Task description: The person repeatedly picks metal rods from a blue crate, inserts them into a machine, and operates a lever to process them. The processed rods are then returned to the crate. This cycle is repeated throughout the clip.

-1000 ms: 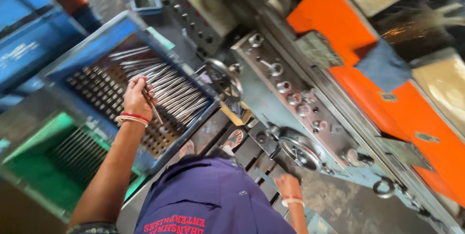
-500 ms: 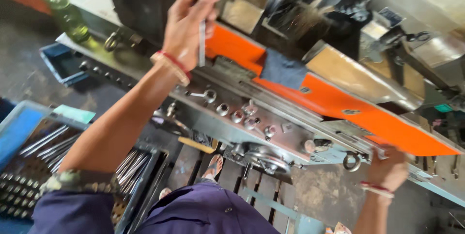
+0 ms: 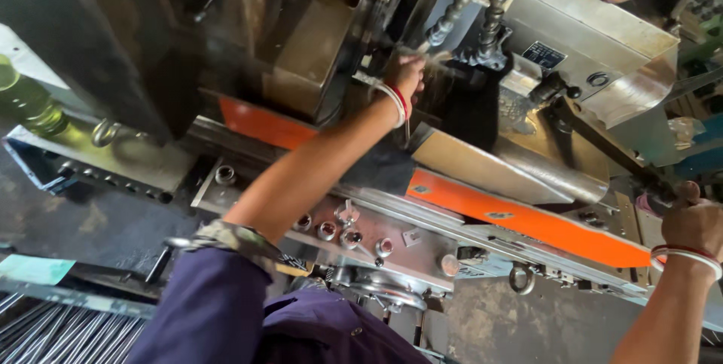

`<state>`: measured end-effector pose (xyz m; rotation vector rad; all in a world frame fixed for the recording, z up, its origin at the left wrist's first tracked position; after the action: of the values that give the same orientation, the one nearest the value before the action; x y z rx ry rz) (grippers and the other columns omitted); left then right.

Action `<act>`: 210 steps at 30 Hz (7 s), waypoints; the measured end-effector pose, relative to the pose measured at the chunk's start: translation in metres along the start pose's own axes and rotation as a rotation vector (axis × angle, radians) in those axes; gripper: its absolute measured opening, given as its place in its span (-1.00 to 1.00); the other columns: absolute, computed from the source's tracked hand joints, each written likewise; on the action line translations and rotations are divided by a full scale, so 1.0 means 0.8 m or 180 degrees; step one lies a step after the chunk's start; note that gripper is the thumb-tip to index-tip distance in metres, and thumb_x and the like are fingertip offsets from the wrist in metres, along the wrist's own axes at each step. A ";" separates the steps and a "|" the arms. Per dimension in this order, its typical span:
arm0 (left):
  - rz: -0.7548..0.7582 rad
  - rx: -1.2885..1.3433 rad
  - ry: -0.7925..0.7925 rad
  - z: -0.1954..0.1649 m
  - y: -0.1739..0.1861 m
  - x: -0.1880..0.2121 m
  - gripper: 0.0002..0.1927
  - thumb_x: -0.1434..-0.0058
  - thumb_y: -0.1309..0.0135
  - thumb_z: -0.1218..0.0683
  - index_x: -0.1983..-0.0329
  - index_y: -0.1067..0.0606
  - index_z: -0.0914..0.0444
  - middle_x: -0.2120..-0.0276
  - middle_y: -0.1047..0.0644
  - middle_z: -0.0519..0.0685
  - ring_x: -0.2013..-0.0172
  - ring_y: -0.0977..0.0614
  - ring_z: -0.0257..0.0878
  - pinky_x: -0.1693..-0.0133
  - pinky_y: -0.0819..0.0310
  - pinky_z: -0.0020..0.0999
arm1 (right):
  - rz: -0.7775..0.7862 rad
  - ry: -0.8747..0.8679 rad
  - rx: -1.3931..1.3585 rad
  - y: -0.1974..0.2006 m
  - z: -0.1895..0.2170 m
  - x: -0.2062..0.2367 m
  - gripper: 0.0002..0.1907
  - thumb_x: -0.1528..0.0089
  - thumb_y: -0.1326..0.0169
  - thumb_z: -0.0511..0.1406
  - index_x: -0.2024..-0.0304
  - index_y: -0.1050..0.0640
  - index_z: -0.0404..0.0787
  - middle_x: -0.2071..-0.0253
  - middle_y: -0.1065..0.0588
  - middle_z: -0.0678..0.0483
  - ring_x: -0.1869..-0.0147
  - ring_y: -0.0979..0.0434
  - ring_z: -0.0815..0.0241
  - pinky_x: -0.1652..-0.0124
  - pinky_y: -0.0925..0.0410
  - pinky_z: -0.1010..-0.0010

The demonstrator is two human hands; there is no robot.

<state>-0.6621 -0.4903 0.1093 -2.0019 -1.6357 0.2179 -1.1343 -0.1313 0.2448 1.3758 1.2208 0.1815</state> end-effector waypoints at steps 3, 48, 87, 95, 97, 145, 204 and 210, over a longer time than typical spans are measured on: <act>-0.0341 0.0512 -0.0163 0.038 -0.015 -0.025 -0.88 -0.21 -0.08 0.05 0.18 -0.50 0.03 0.59 -0.45 -0.16 0.65 -0.40 -0.28 0.61 -0.23 -0.34 | 0.0400 -0.0124 0.0247 -0.023 -0.007 -0.021 -0.20 -0.60 0.43 -0.04 0.40 -0.61 -0.42 0.42 -0.57 -0.36 0.22 -0.61 -0.34 0.14 -0.43 0.02; -0.1162 0.1709 0.0845 0.084 -0.043 -0.159 -0.75 -0.30 -0.10 0.00 0.37 -0.42 0.27 0.67 -0.30 -0.05 0.71 -0.29 -0.26 0.65 -0.06 -0.34 | 0.0710 -0.0840 0.1047 -0.058 -0.042 -0.025 -0.06 -0.57 0.50 0.19 0.32 -0.74 -0.21 0.39 -0.65 -0.26 0.20 -0.67 -0.29 0.30 -0.39 0.04; -0.1283 0.1479 0.0254 0.091 -0.003 -0.164 -0.66 -0.32 -0.08 -0.17 0.00 -0.50 0.09 0.52 -0.38 -0.14 0.61 -0.33 -0.31 0.55 -0.18 -0.32 | 0.0565 -0.0678 0.0957 -0.050 -0.024 -0.011 -0.15 -0.55 0.50 0.02 0.39 -0.71 -0.25 0.50 -0.60 -0.20 0.31 -0.65 -0.23 0.28 -0.34 0.09; -0.1341 0.2116 0.0598 0.110 -0.029 -0.168 -0.79 -0.44 -0.02 0.03 -0.01 -0.47 0.25 0.32 -0.49 -0.05 0.52 -0.40 -0.26 0.40 -0.34 -0.19 | 0.0822 -0.0997 0.0688 -0.025 0.001 0.006 -0.08 -0.58 0.50 0.10 0.43 -0.66 -0.34 0.49 -0.57 -0.23 0.35 -0.62 -0.24 0.31 -0.37 0.05; -0.1407 0.1839 0.0758 0.116 -0.023 -0.155 -0.78 -0.43 -0.04 0.03 0.01 -0.48 0.26 0.30 -0.51 -0.03 0.50 -0.42 -0.23 0.39 -0.35 -0.18 | 0.0514 -0.0482 0.0641 -0.023 0.000 -0.018 -0.18 -0.55 0.47 -0.01 0.38 -0.70 -0.30 0.53 -0.58 -0.24 0.31 -0.62 -0.27 0.31 -0.37 0.05; 0.1419 0.0940 -0.0196 -0.039 -0.022 0.028 -0.74 -0.24 -0.10 0.04 -0.01 -0.51 0.09 0.39 -0.53 -0.12 0.39 -0.55 -0.28 0.36 -0.48 -0.25 | 0.0959 0.2897 -0.3103 0.183 0.624 0.300 -0.68 -0.23 -0.15 -0.16 0.09 -0.53 -0.23 0.44 -0.49 -0.11 0.35 -0.50 -0.19 0.33 -0.33 0.05; -0.4071 0.2184 -0.2601 0.007 0.931 0.877 -0.70 -0.37 -0.18 -0.05 0.33 -0.49 0.25 0.60 -0.34 -0.22 0.63 -0.31 -0.45 0.54 -0.25 -0.49 | 0.1158 0.6174 -0.3783 0.438 1.174 0.831 -0.96 -0.30 -0.02 -0.43 0.24 -0.51 -0.28 0.25 -0.48 -0.16 0.09 -0.44 -0.24 0.09 -0.34 0.02; -0.4084 0.2363 -0.2133 0.084 0.924 0.914 -0.79 -0.37 -0.12 -0.01 0.18 -0.47 0.23 0.50 -0.37 -0.20 0.55 -0.40 -0.43 0.46 -0.36 -0.49 | 0.1039 0.6592 -0.4436 0.495 1.164 0.874 -0.82 -0.19 -0.06 -0.43 0.15 -0.55 -0.30 0.20 -0.52 -0.14 0.09 -0.46 -0.23 0.10 -0.36 0.06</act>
<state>0.1251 0.1355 -0.1646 -0.1297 -2.3847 0.8627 0.0569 -0.1054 -0.0616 -0.3938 1.5563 2.5229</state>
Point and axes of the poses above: each hand's wrist, its own x-axis away from the middle knuckle, its own y-axis out of the back of the hand, z = x × y, the point moved 9 cm from there along -x, towards the middle knuckle
